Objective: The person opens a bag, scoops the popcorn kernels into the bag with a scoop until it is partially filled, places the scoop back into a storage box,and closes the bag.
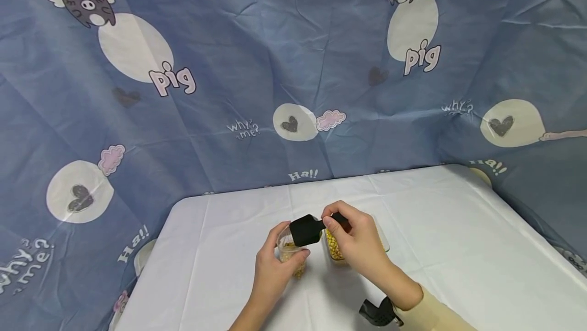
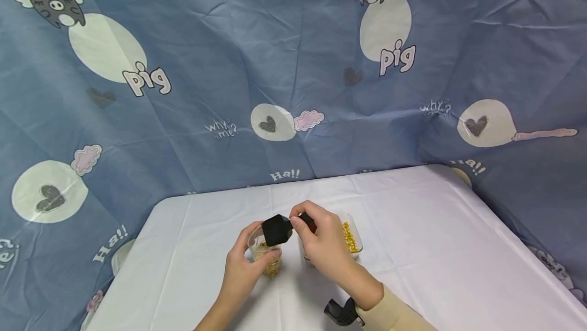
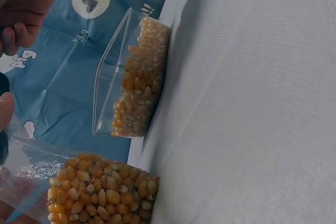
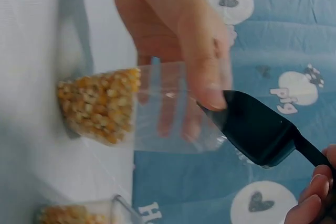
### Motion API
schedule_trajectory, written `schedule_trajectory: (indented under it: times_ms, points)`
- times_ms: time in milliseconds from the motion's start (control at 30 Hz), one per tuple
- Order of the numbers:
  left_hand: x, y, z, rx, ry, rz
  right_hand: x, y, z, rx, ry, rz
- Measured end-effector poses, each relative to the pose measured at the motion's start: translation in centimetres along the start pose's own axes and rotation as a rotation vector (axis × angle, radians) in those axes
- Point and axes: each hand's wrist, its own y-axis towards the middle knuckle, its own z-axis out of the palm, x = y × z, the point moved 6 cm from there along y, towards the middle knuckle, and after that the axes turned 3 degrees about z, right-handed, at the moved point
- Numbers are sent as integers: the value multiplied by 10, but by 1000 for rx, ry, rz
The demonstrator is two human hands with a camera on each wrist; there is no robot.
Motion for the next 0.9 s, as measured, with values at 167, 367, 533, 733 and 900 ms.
schedule_trajectory:
  times_ms: [167, 367, 533, 733, 900]
  points:
    - [-1, 0, 0, 4, -16, 24, 30, 6, -20, -71, -2, 5]
    - [-1, 0, 0, 3, -7, 19, 35, 13, -41, -111, 21, 32]
    - [-1, 1, 1, 19, -6, 9, 32, 19, -54, -115, 44, 101]
    - [2, 1, 4, 40, 7, -18, 16, 21, -58, -106, 66, 177]
    - [3, 0, 6, 48, 5, -12, -14, 21, -59, -95, 76, 201]
